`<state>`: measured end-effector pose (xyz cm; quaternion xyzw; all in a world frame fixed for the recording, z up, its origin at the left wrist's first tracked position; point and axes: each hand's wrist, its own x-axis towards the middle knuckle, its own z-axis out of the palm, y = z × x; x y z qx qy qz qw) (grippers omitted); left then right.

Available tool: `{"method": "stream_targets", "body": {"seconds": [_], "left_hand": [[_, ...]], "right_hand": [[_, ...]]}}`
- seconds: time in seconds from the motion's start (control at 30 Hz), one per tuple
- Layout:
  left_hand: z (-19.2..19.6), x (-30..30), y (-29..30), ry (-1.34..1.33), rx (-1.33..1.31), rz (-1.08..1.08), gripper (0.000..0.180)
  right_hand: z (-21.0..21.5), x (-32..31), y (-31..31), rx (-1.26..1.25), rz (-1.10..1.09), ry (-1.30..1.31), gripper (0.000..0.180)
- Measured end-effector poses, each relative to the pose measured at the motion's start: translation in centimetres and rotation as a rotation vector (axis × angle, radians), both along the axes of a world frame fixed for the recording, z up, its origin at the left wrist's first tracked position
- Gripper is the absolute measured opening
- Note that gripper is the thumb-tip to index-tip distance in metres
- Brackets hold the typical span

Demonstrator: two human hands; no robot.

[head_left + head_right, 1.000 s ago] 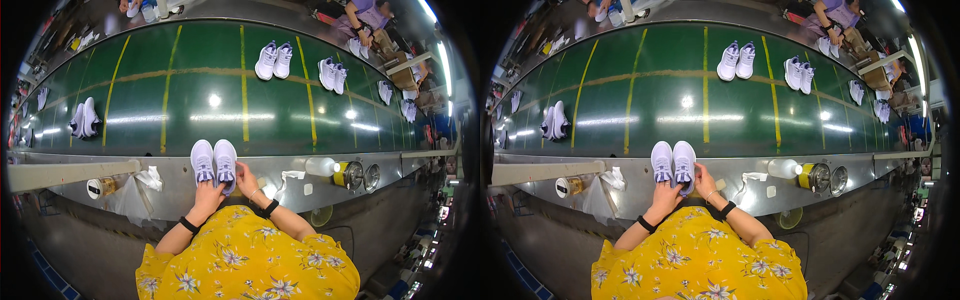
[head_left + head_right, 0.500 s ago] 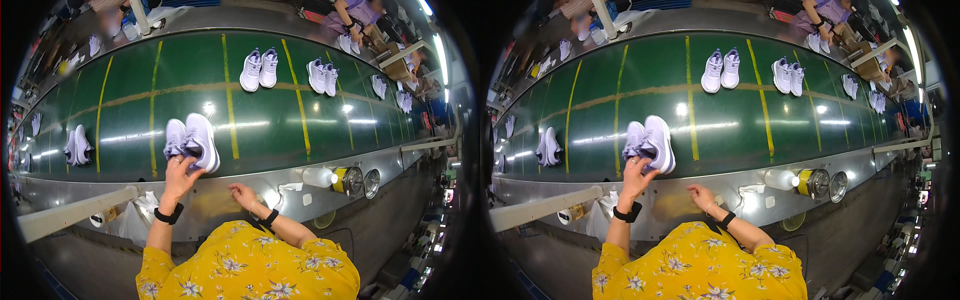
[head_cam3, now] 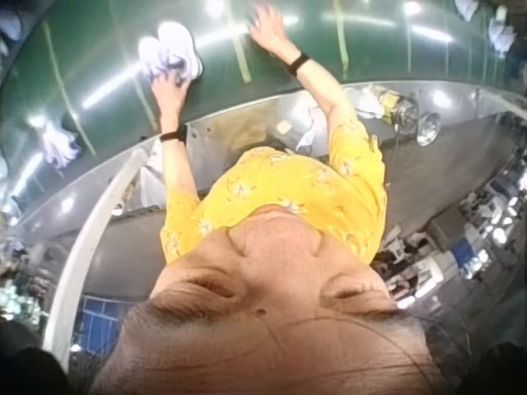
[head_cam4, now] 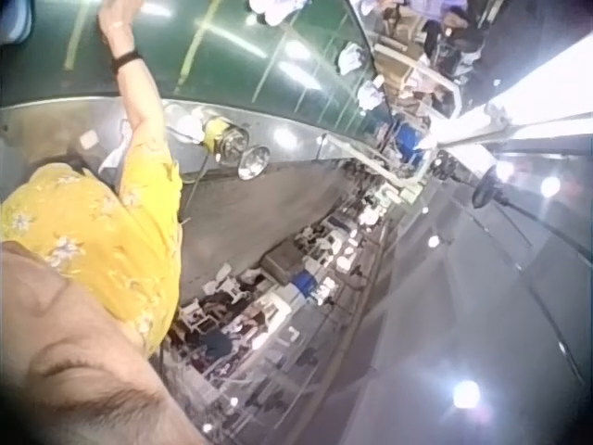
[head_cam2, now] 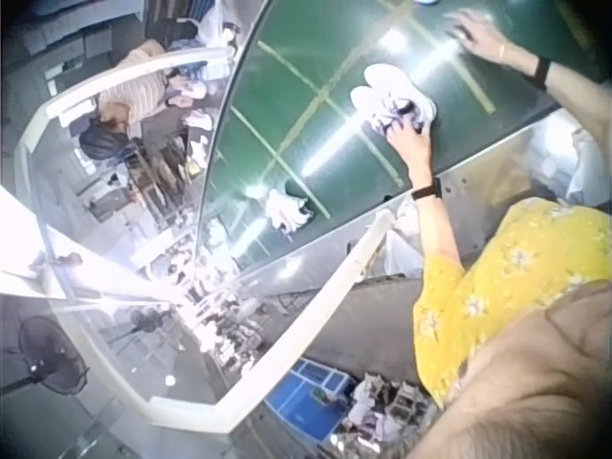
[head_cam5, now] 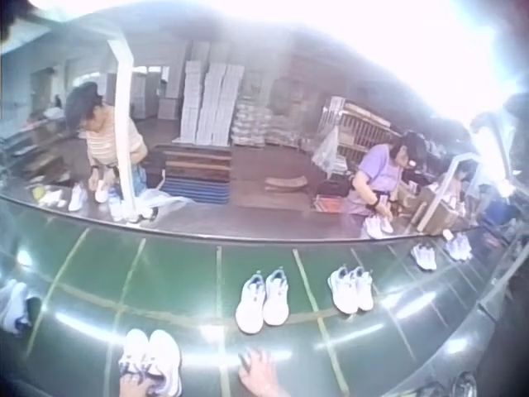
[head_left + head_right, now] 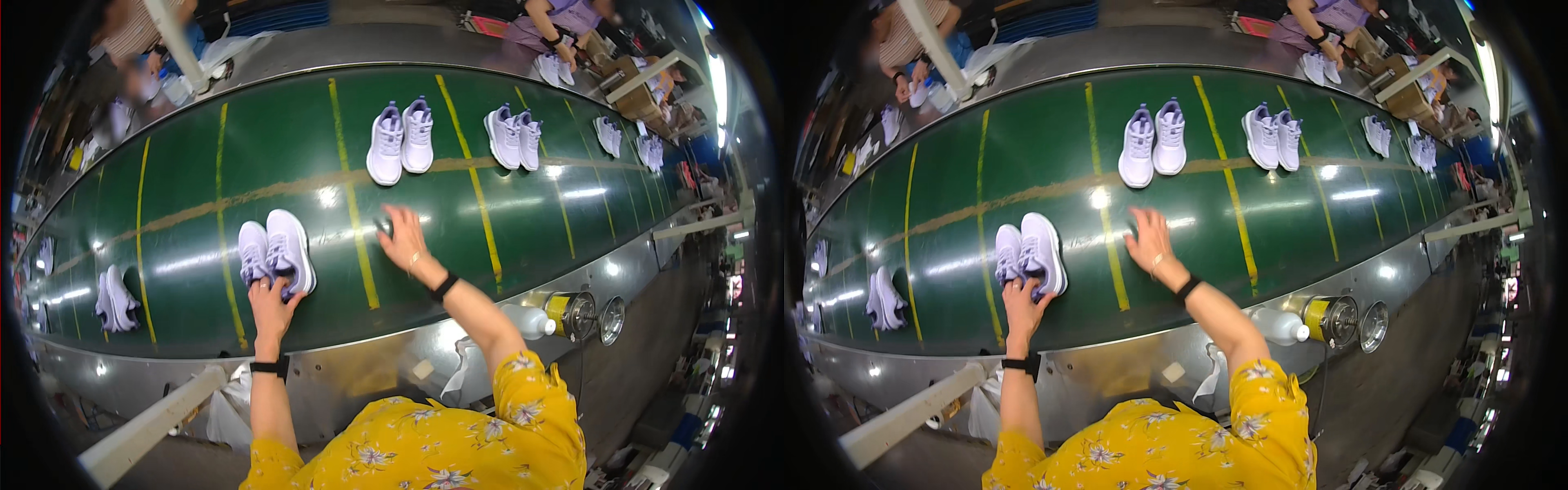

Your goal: The person picks up shoes from a conveyor belt, wipes the soles and sides with a cloth, and presses the soles of a pair together before returning them to the belt.

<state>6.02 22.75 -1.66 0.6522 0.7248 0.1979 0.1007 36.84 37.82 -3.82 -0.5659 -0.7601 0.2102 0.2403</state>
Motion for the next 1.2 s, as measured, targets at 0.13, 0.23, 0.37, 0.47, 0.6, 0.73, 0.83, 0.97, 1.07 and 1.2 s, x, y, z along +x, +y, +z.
{"method": "stream_targets", "body": {"seconds": [0.13, 0.23, 0.37, 0.47, 0.6, 0.73, 0.83, 0.97, 1.07, 1.2], "left_hand": [[0.1, 0.3, 0.0, 0.004, -0.019, -0.005, 0.041], [0.1, 0.2, -0.1, 0.002, -0.051, 0.023, 0.041], [0.0, 0.4, -0.1, 0.006, -0.092, 0.034, 0.043], [0.1, 0.6, -0.3, 0.0, -0.094, 0.055, 0.044], [-0.3, 0.7, 0.0, 0.035, -0.054, 0.027, 0.045], [-0.4, 0.3, -0.2, 0.042, -0.07, 0.034, 0.043], [-0.4, 0.4, 0.0, 0.054, -0.069, 0.035, 0.042], [-0.5, 0.2, -0.3, -0.003, -0.075, 0.024, 0.042], [-0.1, -0.4, -2.4, -0.122, -0.067, 0.02, 0.045], [-0.5, 0.7, -5.8, -0.222, 0.153, 0.09, 0.039]], "right_hand": [[3.5, -0.6, 11.7, 0.071, -0.109, -0.24, 0.096], [5.9, -1.4, 18.1, 0.154, -0.199, -0.316, 0.104], [6.2, -0.4, 22.6, -0.207, -0.237, -0.351, 0.096], [6.4, -0.7, 23.3, -0.245, -0.229, -0.354, 0.091], [4.6, -1.4, 22.0, -0.03, -0.271, -0.417, 0.067], [4.8, -2.2, 18.9, 0.004, -0.152, -0.342, 0.062], [5.4, -2.3, 16.2, 0.089, -0.013, -0.361, 0.059], [6.0, -0.7, 11.0, 0.235, 0.312, -0.272, 0.044], [7.3, -0.7, 4.0, 0.384, 0.545, -0.208, 0.041], [8.8, -0.1, -6.8, 0.285, 0.947, -0.285, 0.028]]}}
